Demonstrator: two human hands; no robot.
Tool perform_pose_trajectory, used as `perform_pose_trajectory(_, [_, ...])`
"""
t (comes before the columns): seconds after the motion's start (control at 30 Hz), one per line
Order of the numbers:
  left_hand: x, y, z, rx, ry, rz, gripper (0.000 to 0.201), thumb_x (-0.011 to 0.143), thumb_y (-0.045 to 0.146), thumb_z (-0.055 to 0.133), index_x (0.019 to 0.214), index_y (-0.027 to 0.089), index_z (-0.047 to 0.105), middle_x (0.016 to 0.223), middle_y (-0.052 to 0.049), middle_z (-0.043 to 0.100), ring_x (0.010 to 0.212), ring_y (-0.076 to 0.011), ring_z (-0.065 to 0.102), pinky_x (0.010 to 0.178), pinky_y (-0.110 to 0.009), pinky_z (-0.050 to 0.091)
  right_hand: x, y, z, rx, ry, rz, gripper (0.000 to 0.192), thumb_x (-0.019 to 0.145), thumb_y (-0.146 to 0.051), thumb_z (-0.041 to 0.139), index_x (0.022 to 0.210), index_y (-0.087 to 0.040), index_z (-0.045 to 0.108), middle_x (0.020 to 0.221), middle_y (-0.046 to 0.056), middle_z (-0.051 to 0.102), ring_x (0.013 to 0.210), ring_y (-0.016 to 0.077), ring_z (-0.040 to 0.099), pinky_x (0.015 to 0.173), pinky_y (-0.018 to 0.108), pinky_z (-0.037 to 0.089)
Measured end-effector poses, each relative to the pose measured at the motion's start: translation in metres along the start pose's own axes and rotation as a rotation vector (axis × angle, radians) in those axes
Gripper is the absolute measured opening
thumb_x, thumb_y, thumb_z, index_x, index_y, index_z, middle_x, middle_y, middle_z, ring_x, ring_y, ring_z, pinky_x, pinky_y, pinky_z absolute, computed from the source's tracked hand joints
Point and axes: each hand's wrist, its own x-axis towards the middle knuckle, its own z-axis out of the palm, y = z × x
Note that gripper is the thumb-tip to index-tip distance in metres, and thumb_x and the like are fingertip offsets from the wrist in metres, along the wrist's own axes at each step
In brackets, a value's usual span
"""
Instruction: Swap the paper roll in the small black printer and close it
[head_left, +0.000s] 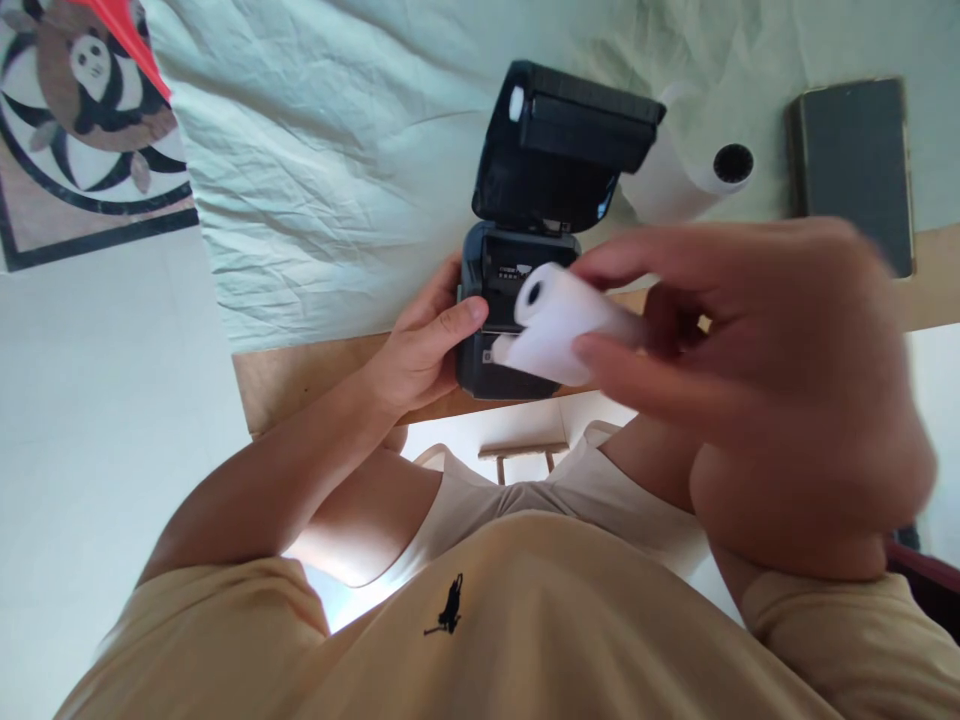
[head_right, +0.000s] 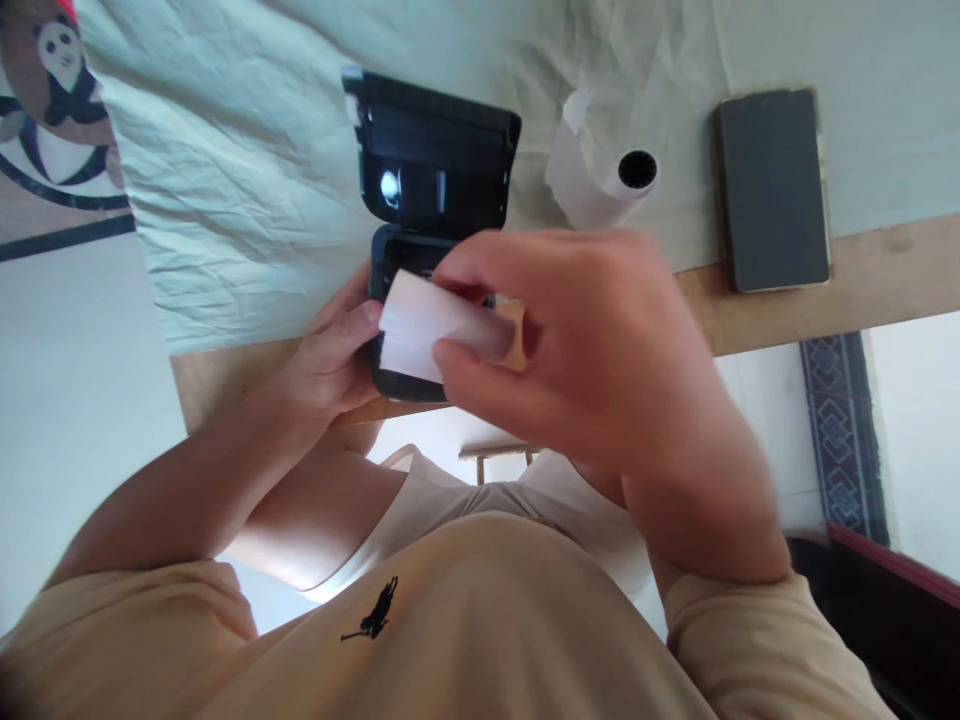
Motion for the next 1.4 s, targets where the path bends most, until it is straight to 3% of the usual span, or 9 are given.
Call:
perform_pose_trajectory(0.13, [0.002, -0.002, -0.002, -0.031, 0.04, 0.078, 0.036, 0.092, 0.035, 0.072, 0.125, 0.022, 0.064, 0.11, -0.005, 0.076, 0.108, -0.0237, 0.076, 0.087, -0.035, 0.066, 0.013, 0.027, 0.004, 0.673, 0.355, 0.309, 0.008, 0.08, -0.03, 0.054, 0.081, -0.026, 0.061, 0.086, 0.005, 0.059, 0.072, 0.0172, 0.055, 0.053, 0.031, 0.037])
perform_pose_trajectory(0.2, [0.003, -0.002, -0.003, -0.033, 0.076, 0.132, 0.034, 0.092, 0.035, 0.07, 0.124, 0.023, 0.065, 0.107, -0.004, 0.076, 0.113, -0.024, 0.074, 0.091, -0.035, 0.065, 0.025, 0.045, 0.016, 0.755, 0.336, 0.367, 0.025, 0.083, -0.038, 0.039, 0.095, -0.026, 0.058, 0.087, 0.007, 0.057, 0.063, 0.0169, 0.048, 0.046, 0.03, 0.029])
perform_pose_trajectory(0.27, [0.004, -0.001, -0.005, -0.01, 0.123, 0.163, 0.032, 0.092, 0.033, 0.069, 0.122, 0.023, 0.066, 0.106, -0.003, 0.077, 0.119, -0.0233, 0.072, 0.096, -0.033, 0.063, 0.034, 0.059, 0.03, 0.775, 0.391, 0.338, 0.022, 0.079, -0.041, 0.048, 0.094, -0.027, 0.056, 0.077, 0.002, 0.05, 0.056, 0.0135, 0.041, 0.042, 0.027, 0.022])
perform_pose_trajectory(0.43, [0.009, 0.005, -0.013, 0.087, 0.152, 0.248, 0.028, 0.089, 0.032, 0.071, 0.116, 0.024, 0.07, 0.105, 0.0, 0.077, 0.127, -0.0214, 0.068, 0.103, -0.031, 0.06, 0.033, 0.071, 0.053, 0.516, 0.308, 0.084, 0.024, 0.081, -0.038, 0.068, 0.08, -0.025, 0.048, 0.072, -0.003, 0.049, 0.066, 0.0114, 0.047, 0.064, 0.029, 0.044])
perform_pose_trajectory(0.6, [0.014, 0.009, -0.027, 0.143, 0.031, 0.166, 0.036, 0.092, 0.039, 0.069, 0.123, 0.022, 0.069, 0.105, -0.003, 0.077, 0.112, -0.0222, 0.075, 0.088, -0.03, 0.066, 0.03, 0.068, 0.054, 0.149, 0.245, -0.044, 0.024, 0.084, -0.038, 0.064, 0.078, -0.025, 0.045, 0.075, 0.0, 0.054, 0.075, 0.0176, 0.054, 0.075, 0.036, 0.044])
perform_pose_trajectory(0.83, [0.008, 0.014, -0.017, 0.115, 0.106, 0.087, 0.031, 0.093, 0.037, 0.067, 0.119, 0.021, 0.07, 0.104, -0.002, 0.076, 0.097, -0.0175, 0.076, 0.075, -0.023, 0.063, 0.032, 0.067, 0.048, 0.009, 0.351, -0.004, 0.023, 0.093, -0.046, 0.058, 0.086, -0.026, 0.049, 0.088, 0.005, 0.065, 0.085, 0.0212, 0.062, 0.08, 0.037, 0.048])
perform_pose_trajectory(1.2, [0.008, 0.014, -0.017, 0.032, 0.178, 0.104, 0.033, 0.078, 0.026, 0.071, 0.111, 0.023, 0.068, 0.101, 0.0, 0.075, 0.086, -0.0169, 0.073, 0.069, -0.027, 0.062, 0.03, 0.061, 0.046, -0.211, 0.058, 0.163, 0.039, 0.093, -0.027, 0.058, 0.131, -0.023, 0.053, 0.131, 0.009, 0.068, 0.118, 0.0224, 0.064, 0.105, 0.038, 0.047])
perform_pose_trajectory(1.3, [0.008, 0.014, -0.017, 0.019, 0.174, 0.096, 0.033, 0.079, 0.026, 0.071, 0.111, 0.022, 0.066, 0.101, 0.0, 0.075, 0.087, -0.0169, 0.073, 0.071, -0.028, 0.062, 0.021, 0.059, 0.045, -0.186, 0.147, 0.066, 0.052, 0.088, -0.024, 0.064, 0.138, -0.02, 0.05, 0.137, 0.011, 0.067, 0.126, 0.0247, 0.063, 0.106, 0.041, 0.051])
perform_pose_trajectory(1.4, [0.008, 0.016, -0.014, 0.02, 0.16, 0.061, 0.032, 0.081, 0.026, 0.071, 0.112, 0.024, 0.065, 0.104, -0.001, 0.075, 0.091, -0.0177, 0.072, 0.076, -0.03, 0.061, 0.009, 0.069, 0.031, -0.202, 0.409, -0.194, 0.04, 0.087, -0.029, 0.069, 0.125, -0.02, 0.061, 0.122, 0.011, 0.07, 0.115, 0.0261, 0.067, 0.092, 0.04, 0.056])
